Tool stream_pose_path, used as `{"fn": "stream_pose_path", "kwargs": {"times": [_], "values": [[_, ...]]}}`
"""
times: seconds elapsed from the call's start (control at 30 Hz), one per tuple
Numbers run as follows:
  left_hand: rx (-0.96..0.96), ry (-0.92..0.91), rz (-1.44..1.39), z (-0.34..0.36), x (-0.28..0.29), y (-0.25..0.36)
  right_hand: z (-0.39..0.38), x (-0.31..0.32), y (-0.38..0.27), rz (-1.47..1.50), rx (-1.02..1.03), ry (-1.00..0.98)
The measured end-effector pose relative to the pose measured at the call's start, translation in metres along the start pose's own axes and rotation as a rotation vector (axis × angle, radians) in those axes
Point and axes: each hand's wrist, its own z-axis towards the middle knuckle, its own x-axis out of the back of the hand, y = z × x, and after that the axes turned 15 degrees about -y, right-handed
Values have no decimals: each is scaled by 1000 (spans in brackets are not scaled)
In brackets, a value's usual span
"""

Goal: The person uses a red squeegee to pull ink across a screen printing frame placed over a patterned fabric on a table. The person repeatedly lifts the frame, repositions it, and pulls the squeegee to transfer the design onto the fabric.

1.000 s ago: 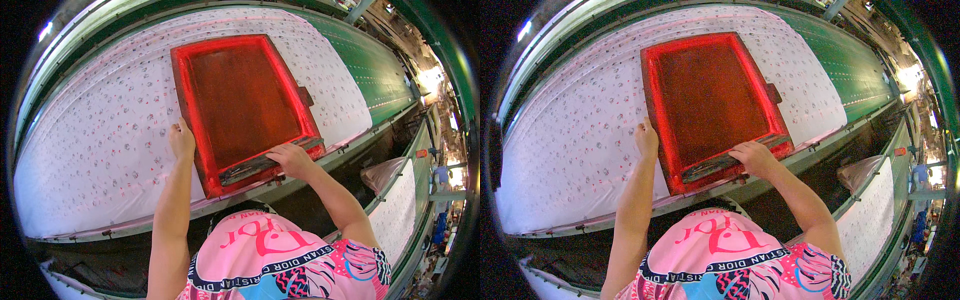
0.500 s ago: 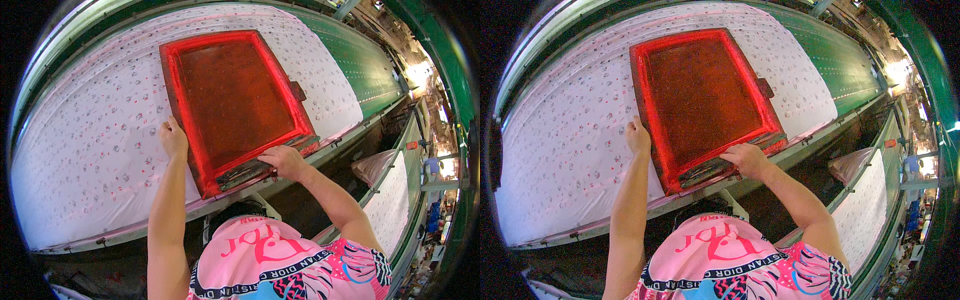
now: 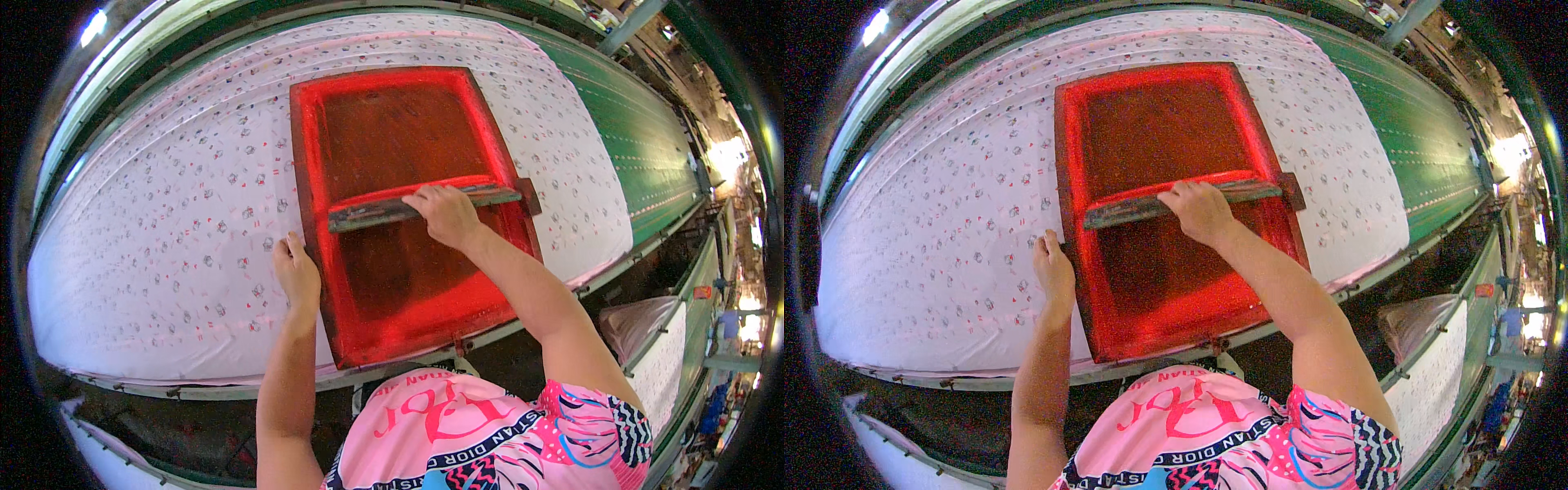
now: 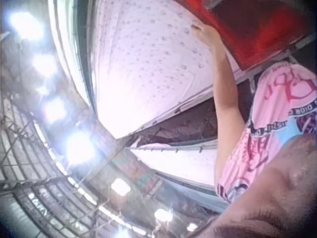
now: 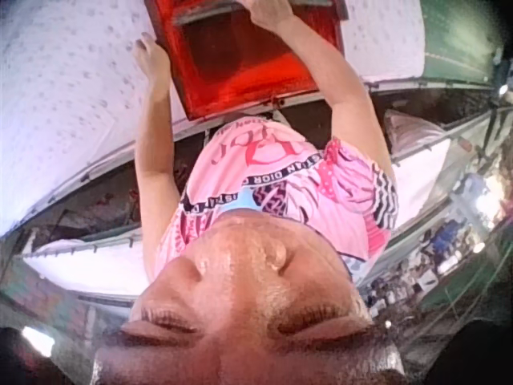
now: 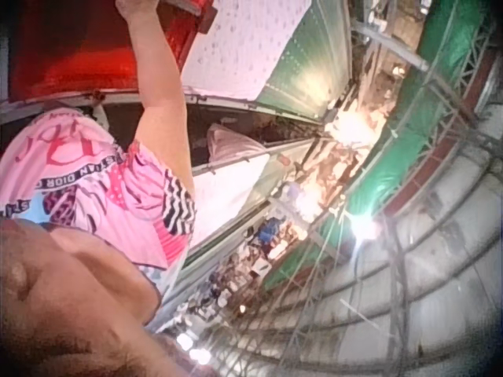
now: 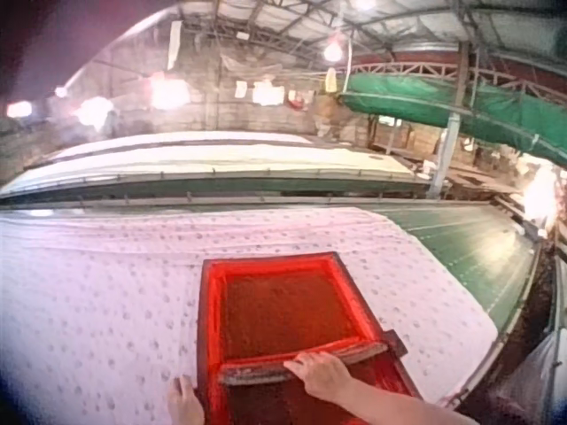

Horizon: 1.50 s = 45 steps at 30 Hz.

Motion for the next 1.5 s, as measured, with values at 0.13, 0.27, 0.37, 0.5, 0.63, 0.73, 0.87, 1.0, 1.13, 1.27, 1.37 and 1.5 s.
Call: {"fn": "stream_pose_path", "kwargs": {"times": [0.13, 0.27, 0.37, 0.5, 0.63, 0.73, 0.87, 1.0, 1.13, 1.27, 1.37, 1.5], "values": [[13, 120, 39, 3, -9, -8, 79, 6, 45, -14, -26, -28], [41, 138, 124, 0, -8, -6, 150, 12, 86, -40, -53, -43], [64, 186, 173, 0, -9, -5, 199, 12, 115, -52, -44, -15], [67, 257, 195, 2, -14, 2, 253, 13, 155, -58, -23, 19], [77, 241, 249, 4, -13, 3, 280, 25, 169, -20, -53, -48], [75, 256, 237, 3, -10, -8, 285, 38, 165, 11, -48, -90], [89, 250, 163, 3, -13, -11, 282, 28, 172, -48, -26, 103], [75, 238, 202, 2, -13, -7, 285, 10, 191, -57, -27, 146], [104, 229, 214, -3, -11, -2, 281, 5, 201, -85, -5, 152], [106, 208, 253, -2, -11, 5, 291, 22, 219, -69, 32, 37], [82, 235, 239, -2, -9, 4, 302, 51, 216, -76, 9, -177], [65, 229, 237, -1, -10, 4, 293, 62, 206, 20, -31, -296]]}}
